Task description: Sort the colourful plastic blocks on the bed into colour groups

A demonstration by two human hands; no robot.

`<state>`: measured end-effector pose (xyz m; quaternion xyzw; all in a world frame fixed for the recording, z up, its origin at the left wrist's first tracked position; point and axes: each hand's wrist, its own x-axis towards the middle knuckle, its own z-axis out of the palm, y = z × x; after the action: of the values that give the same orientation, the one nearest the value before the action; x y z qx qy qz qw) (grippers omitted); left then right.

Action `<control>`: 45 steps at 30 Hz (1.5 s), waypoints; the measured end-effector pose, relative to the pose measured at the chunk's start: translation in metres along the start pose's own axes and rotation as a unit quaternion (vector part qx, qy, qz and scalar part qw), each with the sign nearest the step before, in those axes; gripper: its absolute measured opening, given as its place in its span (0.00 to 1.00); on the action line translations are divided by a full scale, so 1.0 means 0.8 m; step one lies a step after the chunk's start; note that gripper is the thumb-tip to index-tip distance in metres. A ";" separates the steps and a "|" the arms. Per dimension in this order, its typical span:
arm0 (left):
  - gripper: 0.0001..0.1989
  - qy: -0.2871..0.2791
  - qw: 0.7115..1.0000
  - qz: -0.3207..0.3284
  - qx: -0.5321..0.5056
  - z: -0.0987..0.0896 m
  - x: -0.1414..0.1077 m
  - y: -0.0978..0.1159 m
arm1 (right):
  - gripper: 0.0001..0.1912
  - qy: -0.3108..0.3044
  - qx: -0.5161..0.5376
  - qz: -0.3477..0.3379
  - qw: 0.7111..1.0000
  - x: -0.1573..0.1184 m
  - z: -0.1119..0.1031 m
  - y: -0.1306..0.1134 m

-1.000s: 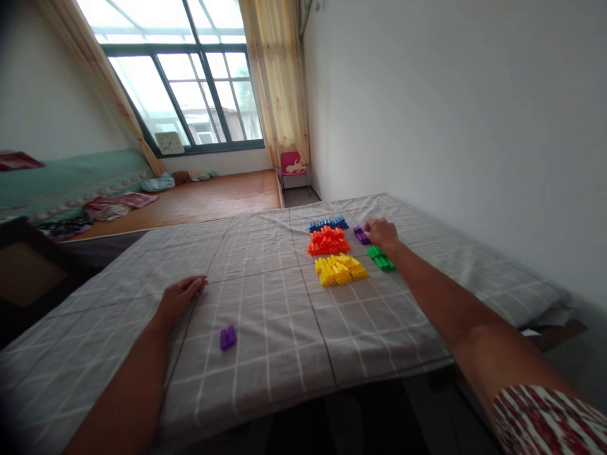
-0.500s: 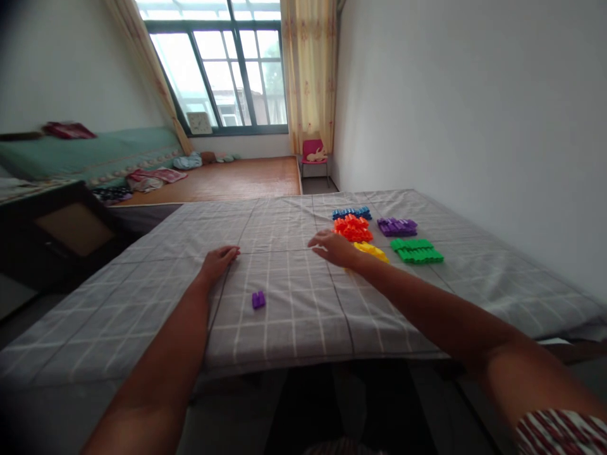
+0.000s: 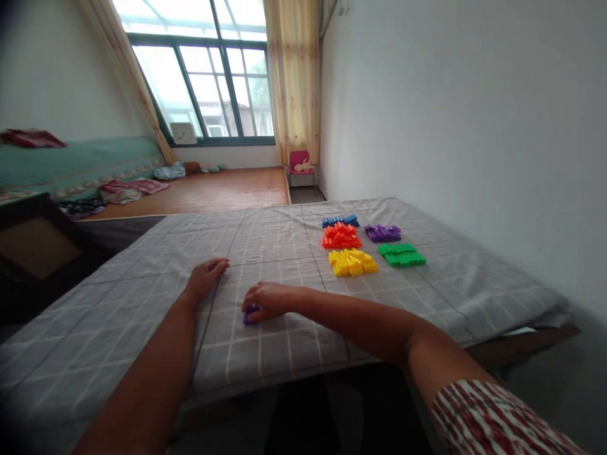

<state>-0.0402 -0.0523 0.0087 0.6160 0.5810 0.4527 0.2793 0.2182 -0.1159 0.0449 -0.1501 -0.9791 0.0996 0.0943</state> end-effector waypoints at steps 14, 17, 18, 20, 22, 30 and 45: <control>0.27 0.037 0.998 -0.039 0.018 -0.010 0.001 0.004 | 0.20 0.201 0.053 0.193 0.959 -0.097 -0.051 0.049; 0.26 0.030 0.998 -0.046 0.025 -0.013 0.003 0.003 | 0.19 0.268 0.067 0.317 0.907 -0.202 -0.114 0.131; 0.26 0.027 0.998 -0.050 0.025 -0.013 0.004 0.004 | 0.18 0.285 0.048 0.370 0.883 -0.243 -0.131 0.159; 0.26 0.020 0.998 -0.058 0.029 -0.014 0.004 0.007 | 0.17 0.289 0.003 0.494 0.820 -0.322 -0.153 0.209; 0.27 0.018 0.997 -0.064 0.038 -0.014 0.004 0.011 | 0.18 0.261 -0.037 0.575 0.775 -0.387 -0.161 0.248; 0.26 0.027 0.995 -0.066 0.073 -0.016 0.002 0.011 | 0.23 0.166 -0.050 0.534 0.828 -0.451 -0.141 0.309; 0.25 0.011 0.984 -0.023 0.175 -0.016 0.014 -0.003 | 0.16 0.408 -0.009 0.679 0.610 -0.524 -0.079 0.280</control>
<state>-0.0536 -0.0435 0.0148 0.6366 0.6686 0.3443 0.1708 0.6858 -0.0271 -0.0093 -0.7980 -0.4580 0.0551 0.3879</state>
